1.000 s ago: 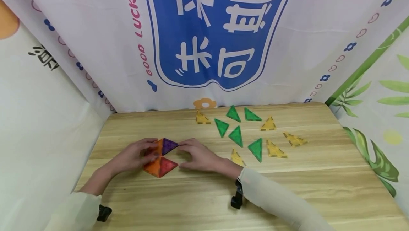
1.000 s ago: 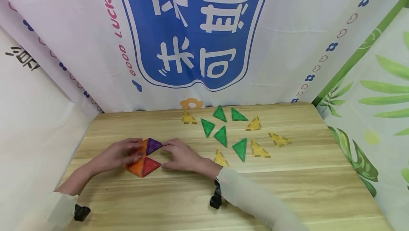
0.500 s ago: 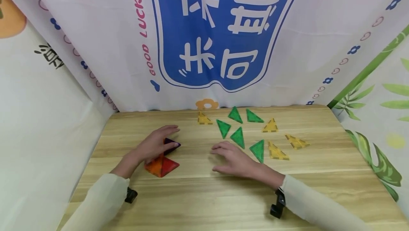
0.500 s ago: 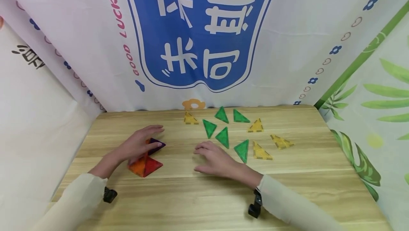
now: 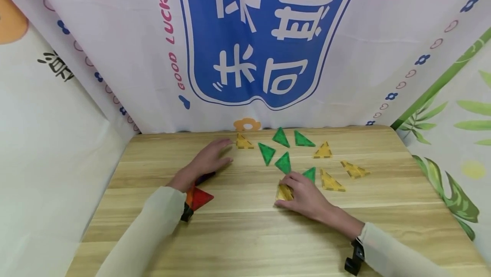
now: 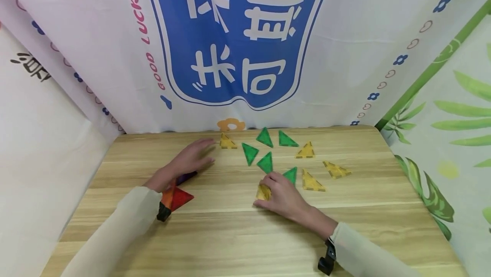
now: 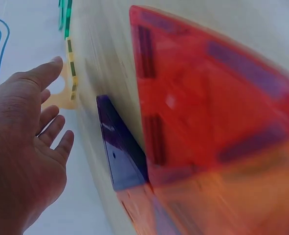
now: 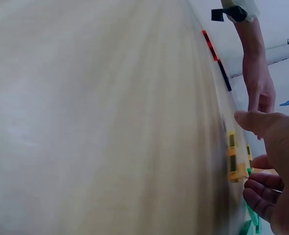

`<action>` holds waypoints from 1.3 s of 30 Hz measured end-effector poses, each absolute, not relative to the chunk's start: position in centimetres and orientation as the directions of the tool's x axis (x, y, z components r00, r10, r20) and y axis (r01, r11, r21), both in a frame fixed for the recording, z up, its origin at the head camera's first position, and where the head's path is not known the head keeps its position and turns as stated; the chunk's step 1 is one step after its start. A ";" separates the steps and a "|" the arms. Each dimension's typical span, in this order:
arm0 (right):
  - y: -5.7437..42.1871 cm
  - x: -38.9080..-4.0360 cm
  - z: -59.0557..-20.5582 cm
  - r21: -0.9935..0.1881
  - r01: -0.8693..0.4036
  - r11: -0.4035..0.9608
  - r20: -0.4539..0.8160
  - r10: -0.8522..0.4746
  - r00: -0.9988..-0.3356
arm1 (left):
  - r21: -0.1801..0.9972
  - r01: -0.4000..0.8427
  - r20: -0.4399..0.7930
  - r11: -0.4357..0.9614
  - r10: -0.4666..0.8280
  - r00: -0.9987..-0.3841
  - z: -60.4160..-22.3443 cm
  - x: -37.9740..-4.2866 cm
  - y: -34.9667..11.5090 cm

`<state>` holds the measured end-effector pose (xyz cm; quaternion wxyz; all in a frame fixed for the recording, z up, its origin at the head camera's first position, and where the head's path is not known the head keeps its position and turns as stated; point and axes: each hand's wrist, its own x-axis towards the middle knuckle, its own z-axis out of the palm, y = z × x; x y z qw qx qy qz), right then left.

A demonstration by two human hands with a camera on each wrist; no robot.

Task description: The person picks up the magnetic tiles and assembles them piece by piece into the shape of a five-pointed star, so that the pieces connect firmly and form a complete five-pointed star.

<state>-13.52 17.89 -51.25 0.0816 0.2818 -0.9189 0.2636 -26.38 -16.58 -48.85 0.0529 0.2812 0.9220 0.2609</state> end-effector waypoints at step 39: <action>16.4 -13.0 -52.5 -0.477 -0.579 0.661 0.403 -0.421 -0.813 | 0.512 0.432 -0.039 0.742 0.523 -0.852 -50.6 -31.3 -13.1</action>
